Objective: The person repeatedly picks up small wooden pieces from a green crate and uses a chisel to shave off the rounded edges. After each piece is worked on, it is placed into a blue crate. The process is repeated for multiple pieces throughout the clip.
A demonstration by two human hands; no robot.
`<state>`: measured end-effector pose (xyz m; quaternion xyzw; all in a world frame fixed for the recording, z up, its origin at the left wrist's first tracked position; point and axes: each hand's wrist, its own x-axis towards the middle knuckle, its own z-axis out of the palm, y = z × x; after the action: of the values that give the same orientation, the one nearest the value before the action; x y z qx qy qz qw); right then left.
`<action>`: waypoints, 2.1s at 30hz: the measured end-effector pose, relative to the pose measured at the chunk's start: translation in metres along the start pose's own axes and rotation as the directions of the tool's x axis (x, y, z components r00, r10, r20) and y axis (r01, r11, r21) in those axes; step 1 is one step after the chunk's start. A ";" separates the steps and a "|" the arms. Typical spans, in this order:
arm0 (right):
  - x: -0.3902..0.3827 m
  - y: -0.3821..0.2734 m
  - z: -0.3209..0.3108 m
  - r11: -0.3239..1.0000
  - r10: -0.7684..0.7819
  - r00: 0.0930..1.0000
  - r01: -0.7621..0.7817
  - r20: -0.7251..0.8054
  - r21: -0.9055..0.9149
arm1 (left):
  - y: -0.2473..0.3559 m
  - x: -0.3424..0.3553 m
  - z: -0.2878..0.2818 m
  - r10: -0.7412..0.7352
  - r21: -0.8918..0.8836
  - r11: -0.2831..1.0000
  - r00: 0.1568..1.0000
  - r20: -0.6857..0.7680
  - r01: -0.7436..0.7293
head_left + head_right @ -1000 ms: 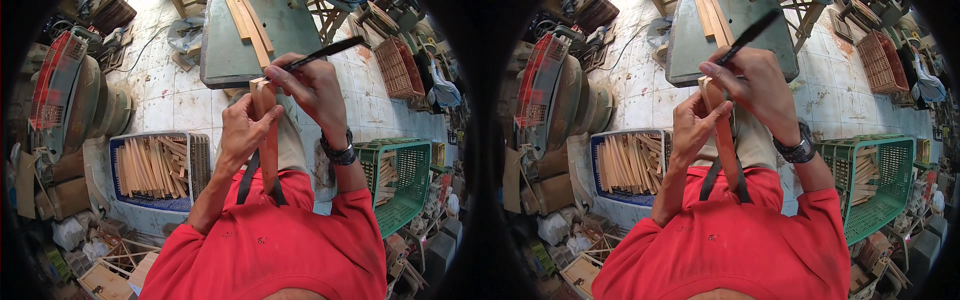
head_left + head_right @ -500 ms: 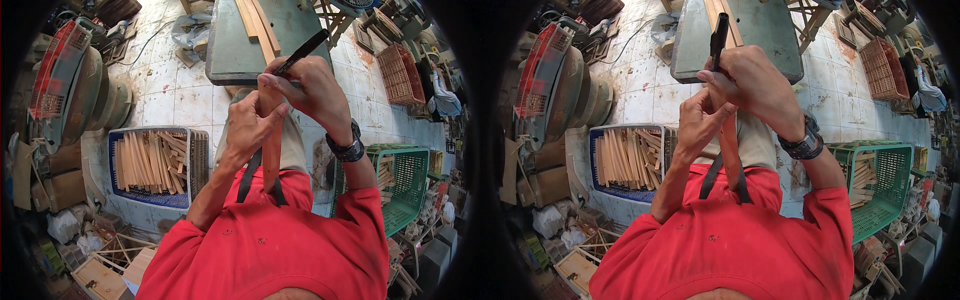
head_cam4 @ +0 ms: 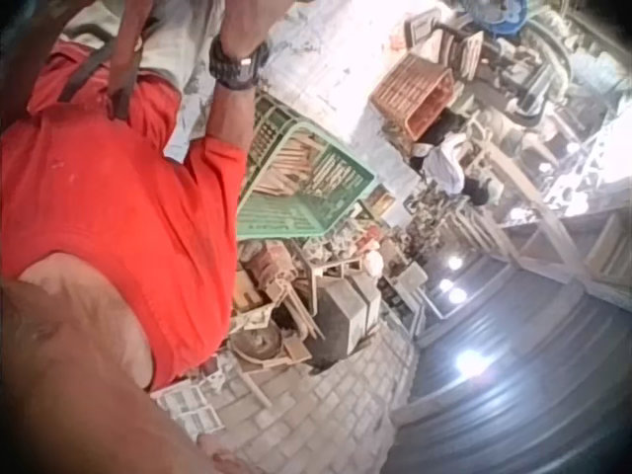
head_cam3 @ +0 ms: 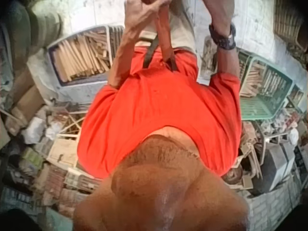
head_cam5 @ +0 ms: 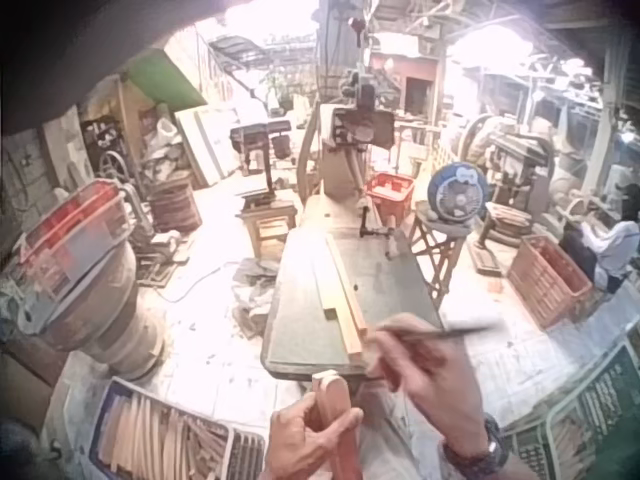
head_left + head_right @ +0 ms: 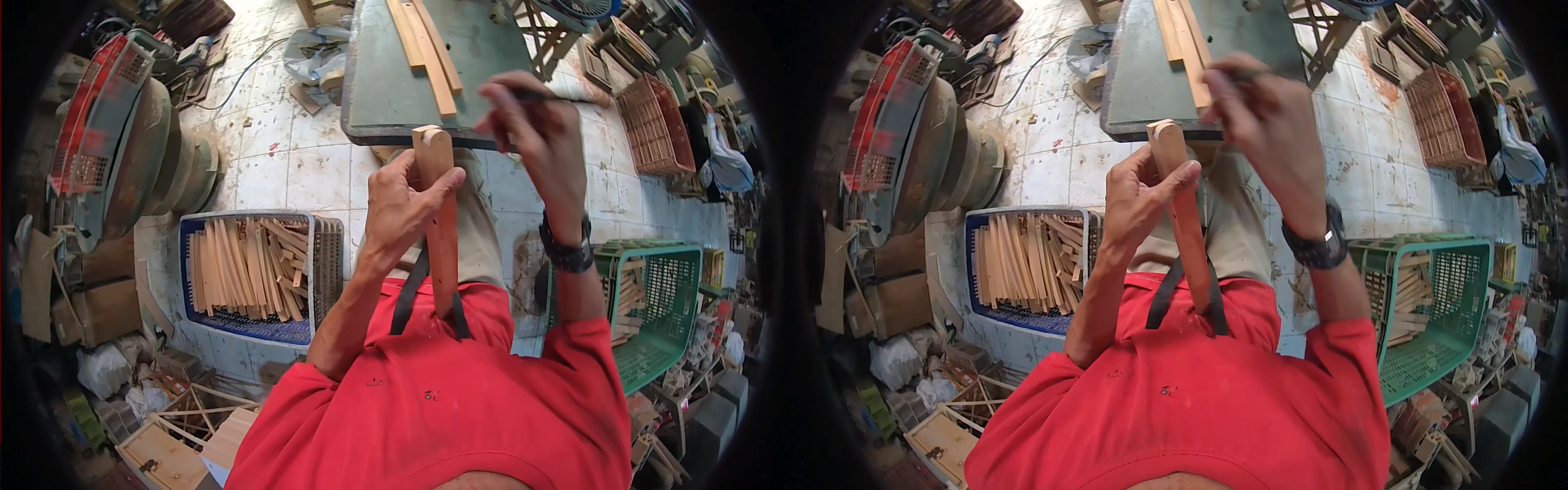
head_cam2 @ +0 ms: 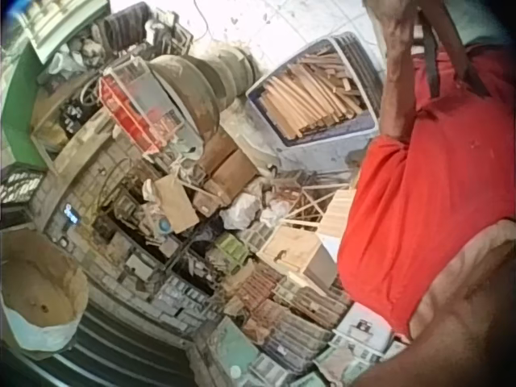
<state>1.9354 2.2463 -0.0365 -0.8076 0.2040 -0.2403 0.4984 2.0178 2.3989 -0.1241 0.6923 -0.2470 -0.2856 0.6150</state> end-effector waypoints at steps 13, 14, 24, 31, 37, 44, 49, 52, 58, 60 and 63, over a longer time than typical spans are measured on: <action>-0.083 0.065 0.092 0.930 0.232 0.933 -0.131 -0.274 0.343 | 0.018 0.034 -0.012 0.124 -0.109 0.988 0.987 0.106 -0.112; -0.076 0.064 0.091 0.847 0.265 0.867 0.000 -0.422 0.532 | 0.011 0.028 -0.015 0.135 -0.073 0.989 0.978 0.158 -0.125; -0.083 0.084 0.028 0.344 0.570 0.746 0.165 -0.345 0.924 | -0.020 -0.023 0.000 0.756 0.153 0.473 0.489 0.435 -0.868; -0.095 0.052 0.025 0.338 0.545 0.832 -0.105 -0.103 0.935 | 0.017 -0.007 -0.001 0.841 -0.030 0.366 0.317 0.440 -0.930; -0.134 0.080 0.026 0.841 0.442 0.805 -0.219 -0.396 0.495 | 0.059 0.023 -0.022 0.553 -0.298 0.771 0.824 -0.123 -0.562; -0.110 0.057 0.047 0.942 0.197 0.977 -0.166 -0.080 0.293 | 0.025 0.036 -0.021 0.140 -0.389 0.921 0.934 0.328 -0.001; -0.120 0.066 0.066 0.936 0.230 0.973 -0.230 0.033 0.267 | 0.004 0.025 -0.014 0.089 -0.381 0.924 0.959 0.270 0.021; -0.125 0.072 0.069 0.904 0.226 0.970 -0.243 0.090 0.351 | -0.003 0.026 -0.019 0.067 -0.378 0.925 0.962 0.264 0.039; -0.130 0.077 0.074 0.845 0.297 0.945 -0.327 0.136 0.424 | -0.018 0.034 -0.023 0.198 -0.350 0.932 0.940 0.277 -0.093; -0.130 0.075 0.074 0.836 0.308 0.943 -0.333 0.130 0.436 | -0.018 0.035 -0.024 0.188 -0.367 0.928 0.936 0.297 -0.070; -0.130 0.075 0.075 0.833 0.309 0.942 -0.335 0.132 0.440 | -0.015 0.035 -0.023 0.189 -0.371 0.926 0.938 0.291 -0.072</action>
<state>1.8684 2.3419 -0.1572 -0.6282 0.2607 -0.1717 0.7127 2.0586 2.3929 -0.1400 0.4957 -0.3344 -0.3922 0.6991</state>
